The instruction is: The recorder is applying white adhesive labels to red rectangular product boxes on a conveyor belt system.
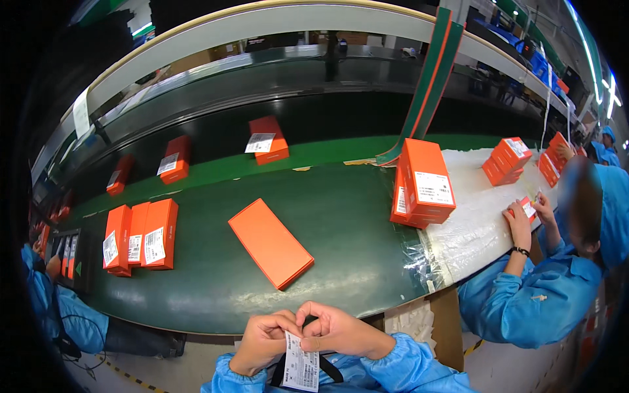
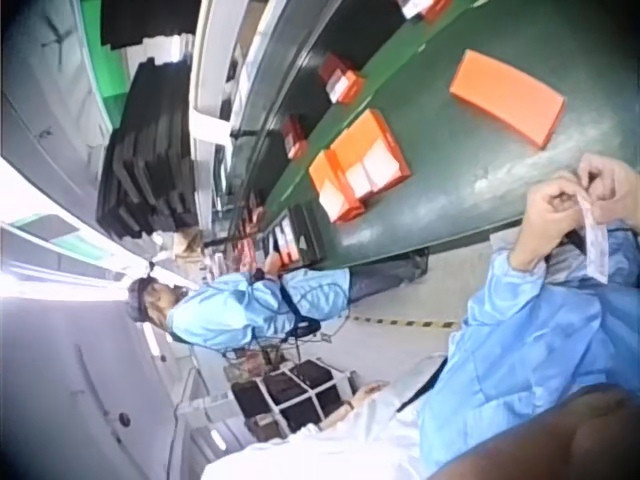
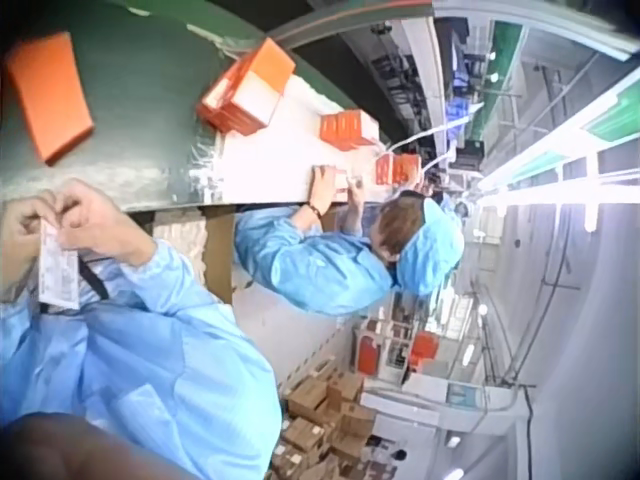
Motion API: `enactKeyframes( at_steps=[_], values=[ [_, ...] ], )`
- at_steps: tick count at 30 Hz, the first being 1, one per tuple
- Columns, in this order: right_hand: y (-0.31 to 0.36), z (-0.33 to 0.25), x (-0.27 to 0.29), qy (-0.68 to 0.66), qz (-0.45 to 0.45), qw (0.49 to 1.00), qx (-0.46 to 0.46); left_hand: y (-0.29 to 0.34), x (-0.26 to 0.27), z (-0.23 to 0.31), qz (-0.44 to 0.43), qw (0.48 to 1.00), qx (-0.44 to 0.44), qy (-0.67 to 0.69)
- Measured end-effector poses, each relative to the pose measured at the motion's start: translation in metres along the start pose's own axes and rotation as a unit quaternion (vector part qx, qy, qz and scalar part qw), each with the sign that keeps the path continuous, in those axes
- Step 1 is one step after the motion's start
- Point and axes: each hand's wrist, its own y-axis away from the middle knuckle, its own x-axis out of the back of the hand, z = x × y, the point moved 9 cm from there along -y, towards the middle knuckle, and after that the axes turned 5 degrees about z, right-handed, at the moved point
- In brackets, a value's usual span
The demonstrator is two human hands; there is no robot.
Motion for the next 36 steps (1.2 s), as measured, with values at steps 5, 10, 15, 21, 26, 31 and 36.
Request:
enactKeyframes(
  at_steps=[5, 10, 15, 21, 26, 31, 36],
  values=[
    [-0.001, 0.008, 0.000, 0.038, 0.025, 0.999, 0.026, 0.017, 0.013, -0.005, 0.102, 0.994, 0.018, -0.024],
    [0.003, -0.010, 0.007, 0.057, 0.105, 0.992, 0.041, 0.004, 0.008, 0.000, 0.150, 0.986, 0.047, -0.059],
    [0.022, -0.019, 0.022, 0.119, 0.146, 0.975, 0.119, -0.009, -0.008, -0.005, 0.170, 0.977, 0.066, -0.110],
    [0.031, -0.025, 0.025, 0.205, 0.207, 0.944, 0.154, -0.004, 0.004, -0.006, 0.234, 0.948, 0.074, -0.204],
    [0.092, -0.056, 0.035, 0.420, 0.361, 0.757, 0.346, -0.029, -0.053, 0.006, 0.159, 0.921, -0.132, -0.331],
    [0.166, -0.062, 0.081, 0.326, 0.517, 0.736, 0.293, -0.033, -0.073, -0.006, 0.173, 0.878, -0.185, -0.407],
    [0.330, -0.087, 0.116, 0.186, 0.708, 0.528, 0.430, -0.033, -0.127, -0.071, 0.070, 0.828, -0.322, -0.454]
  ],
)
